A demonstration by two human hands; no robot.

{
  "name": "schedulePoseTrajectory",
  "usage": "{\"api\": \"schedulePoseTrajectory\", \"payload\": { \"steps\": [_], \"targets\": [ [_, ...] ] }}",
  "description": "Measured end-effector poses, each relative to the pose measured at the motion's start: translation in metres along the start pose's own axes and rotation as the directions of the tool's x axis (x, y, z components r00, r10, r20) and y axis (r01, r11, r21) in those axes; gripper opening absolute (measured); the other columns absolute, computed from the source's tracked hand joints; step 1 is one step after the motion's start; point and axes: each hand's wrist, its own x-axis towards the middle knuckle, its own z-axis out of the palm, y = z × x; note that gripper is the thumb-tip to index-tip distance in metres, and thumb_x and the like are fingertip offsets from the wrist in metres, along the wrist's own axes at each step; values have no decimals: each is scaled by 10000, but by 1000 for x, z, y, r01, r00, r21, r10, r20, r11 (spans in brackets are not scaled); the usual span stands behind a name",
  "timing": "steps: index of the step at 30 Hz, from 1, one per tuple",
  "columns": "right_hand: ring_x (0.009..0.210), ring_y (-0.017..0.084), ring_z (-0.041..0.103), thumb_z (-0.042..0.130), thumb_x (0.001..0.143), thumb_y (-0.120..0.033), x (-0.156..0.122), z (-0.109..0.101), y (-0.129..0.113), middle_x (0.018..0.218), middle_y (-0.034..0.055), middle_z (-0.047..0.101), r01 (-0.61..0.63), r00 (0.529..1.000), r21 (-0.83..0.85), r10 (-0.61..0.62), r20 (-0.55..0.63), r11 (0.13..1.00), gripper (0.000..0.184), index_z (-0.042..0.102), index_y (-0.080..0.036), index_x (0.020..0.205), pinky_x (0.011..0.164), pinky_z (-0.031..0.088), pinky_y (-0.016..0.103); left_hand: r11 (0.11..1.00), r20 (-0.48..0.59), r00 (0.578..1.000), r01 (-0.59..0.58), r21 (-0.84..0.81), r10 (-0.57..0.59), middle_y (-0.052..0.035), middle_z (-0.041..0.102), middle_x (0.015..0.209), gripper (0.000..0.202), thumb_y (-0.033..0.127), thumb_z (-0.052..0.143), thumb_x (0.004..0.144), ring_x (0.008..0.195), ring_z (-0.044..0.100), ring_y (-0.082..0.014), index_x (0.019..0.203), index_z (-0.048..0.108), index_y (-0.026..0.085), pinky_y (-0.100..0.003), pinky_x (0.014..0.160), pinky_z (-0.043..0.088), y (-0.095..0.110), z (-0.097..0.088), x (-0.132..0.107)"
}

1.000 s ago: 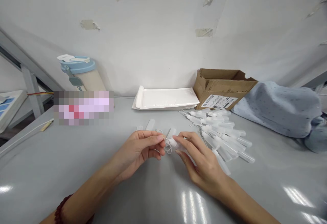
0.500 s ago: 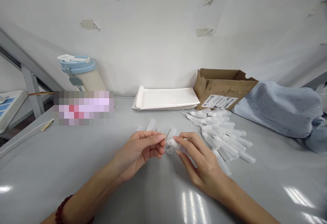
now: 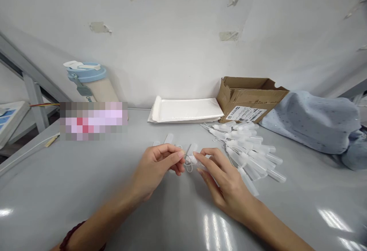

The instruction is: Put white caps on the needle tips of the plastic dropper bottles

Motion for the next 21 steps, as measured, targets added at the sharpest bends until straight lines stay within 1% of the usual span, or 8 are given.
{"api": "schedulePoseTrajectory", "payload": {
  "steps": [3, 5, 7, 11, 16, 21],
  "targets": [
    [779, 176, 598, 407, 864, -19, 0, 1, 1, 1046, 146, 479, 7, 1000, 12, -7, 5, 1000, 387, 432, -121, 1236, 598, 552, 309, 982, -69, 994, -71, 177, 84, 18, 610, 619, 160, 271, 603, 821, 574, 559, -92, 720, 650, 158, -221, 610, 470, -2, 2, -1],
    [765, 170, 598, 399, 863, -14, 0, 3, 2, 1037, 141, 480, 9, 1000, 12, -9, -3, 1000, 387, 431, -126, 1232, 588, 551, 302, 960, -81, 988, -106, 258, 131, 22, 616, 610, 155, 274, 594, 824, 573, 564, -96, 728, 649, 166, -225, 613, 469, -4, 3, -1],
    [787, 175, 603, 394, 864, -12, -1, 4, 2, 1038, 142, 477, 5, 1000, 17, -4, -8, 1000, 387, 427, -128, 1232, 600, 555, 303, 946, -82, 985, -121, 301, 152, 22, 623, 610, 153, 280, 584, 826, 578, 571, -102, 738, 646, 172, -227, 612, 470, -7, 4, -2],
    [813, 181, 613, 385, 866, -14, -1, 8, 2, 1045, 144, 474, -7, 1000, 22, 7, -15, 1000, 379, 426, -136, 1223, 629, 562, 313, 934, -101, 981, -123, 334, 165, 20, 620, 587, 151, 281, 574, 823, 567, 571, -112, 746, 642, 171, -232, 599, 470, -9, 6, -2],
    [755, 163, 608, 373, 864, -15, -2, 10, 3, 1038, 140, 477, -6, 1000, 29, 6, -17, 1000, 394, 414, -155, 1231, 607, 560, 309, 930, -84, 985, -109, 351, 148, 16, 613, 589, 166, 294, 561, 831, 572, 566, -113, 752, 636, 168, -229, 601, 467, -9, 8, -2],
    [790, 172, 605, 378, 868, -23, -1, 9, 5, 1041, 135, 481, -1, 1000, 23, 2, -27, 1000, 396, 416, -172, 1234, 626, 561, 315, 935, -63, 989, -106, 338, 135, 14, 596, 583, 142, 294, 584, 809, 586, 562, -123, 778, 640, 168, -238, 610, 469, -9, 8, -3]
  ]
}}
